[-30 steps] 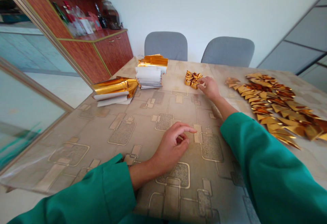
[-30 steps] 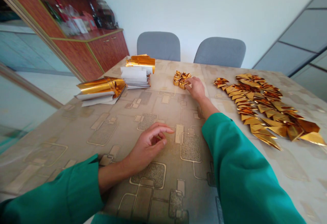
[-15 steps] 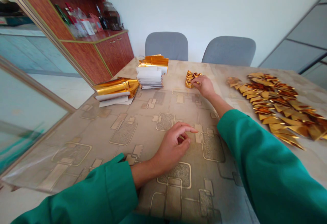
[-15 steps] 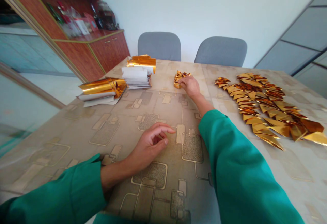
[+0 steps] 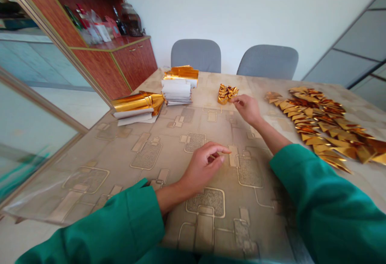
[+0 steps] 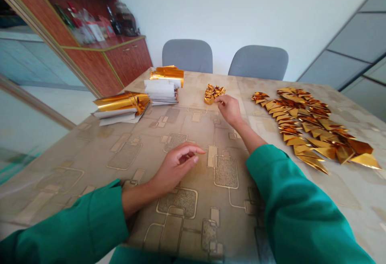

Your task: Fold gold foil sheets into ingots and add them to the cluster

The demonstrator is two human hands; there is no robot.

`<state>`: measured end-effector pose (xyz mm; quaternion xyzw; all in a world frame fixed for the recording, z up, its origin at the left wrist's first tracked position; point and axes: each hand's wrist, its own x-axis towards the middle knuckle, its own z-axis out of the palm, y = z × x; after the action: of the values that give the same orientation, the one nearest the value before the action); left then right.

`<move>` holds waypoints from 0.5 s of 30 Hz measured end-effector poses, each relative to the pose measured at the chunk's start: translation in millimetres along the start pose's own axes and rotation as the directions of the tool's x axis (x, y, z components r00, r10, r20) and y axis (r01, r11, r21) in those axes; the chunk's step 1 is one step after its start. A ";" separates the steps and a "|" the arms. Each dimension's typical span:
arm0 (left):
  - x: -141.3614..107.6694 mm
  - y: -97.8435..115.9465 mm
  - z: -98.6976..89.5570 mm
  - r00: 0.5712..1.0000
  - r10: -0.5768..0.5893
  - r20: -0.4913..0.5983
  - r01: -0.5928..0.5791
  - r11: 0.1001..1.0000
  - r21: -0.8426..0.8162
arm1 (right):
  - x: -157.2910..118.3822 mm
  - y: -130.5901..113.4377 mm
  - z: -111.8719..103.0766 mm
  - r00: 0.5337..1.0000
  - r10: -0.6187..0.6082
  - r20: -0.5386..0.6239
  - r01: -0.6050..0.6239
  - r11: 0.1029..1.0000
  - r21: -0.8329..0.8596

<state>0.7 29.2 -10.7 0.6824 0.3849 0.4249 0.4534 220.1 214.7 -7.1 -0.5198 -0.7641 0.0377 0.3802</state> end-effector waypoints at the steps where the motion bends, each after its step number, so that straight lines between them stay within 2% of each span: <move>1: 1.7 0.0 -1.2 1.000 0.019 -0.007 -0.019 1.000 0.015 | -15.8 -8.9 -4.0 1.000 0.013 0.001 -0.013 1.000 0.021; 3: 6.7 1.6 -6.1 0.997 0.069 -0.020 -0.067 0.995 0.069 | -53.4 -29.4 -13.6 0.999 0.036 0.022 -0.037 0.996 0.081; 4: 10.1 3.1 -10.5 0.995 0.097 -0.019 -0.094 0.988 0.119 | -73.7 -40.2 -19.4 0.997 0.064 0.048 -0.072 0.981 0.180; 7: 24.0 6.9 -38.3 0.980 0.199 -0.016 -0.184 0.932 0.311 | -129.3 -68.6 -40.1 0.988 0.107 0.114 -0.139 0.936 0.325; 9: 35.9 7.0 -72.0 0.973 0.229 0.011 -0.206 0.851 0.484 | -154.1 -80.0 -53.0 0.985 0.120 0.127 -0.160 0.915 0.370; 11: 47.8 5.0 -116.0 0.978 0.203 -0.054 -0.124 0.768 0.629 | -166.4 -84.8 -61.8 0.979 0.137 0.149 -0.186 0.898 0.400; 13: 56.6 2.4 -163.6 0.980 0.132 -0.152 -0.003 0.764 0.646 | -168.6 -86.0 -65.3 0.974 0.149 0.170 -0.208 0.888 0.411; 15: 59.4 0.1 -205.6 0.973 0.106 -0.205 0.049 0.772 0.634 | -165.5 -87.0 -64.5 0.972 0.144 0.183 -0.210 0.883 0.420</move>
<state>-170.0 143.3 49.9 0.7475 0.5446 0.3527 0.1427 221.6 17.0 -11.7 -0.4850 -0.7110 0.2806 0.4249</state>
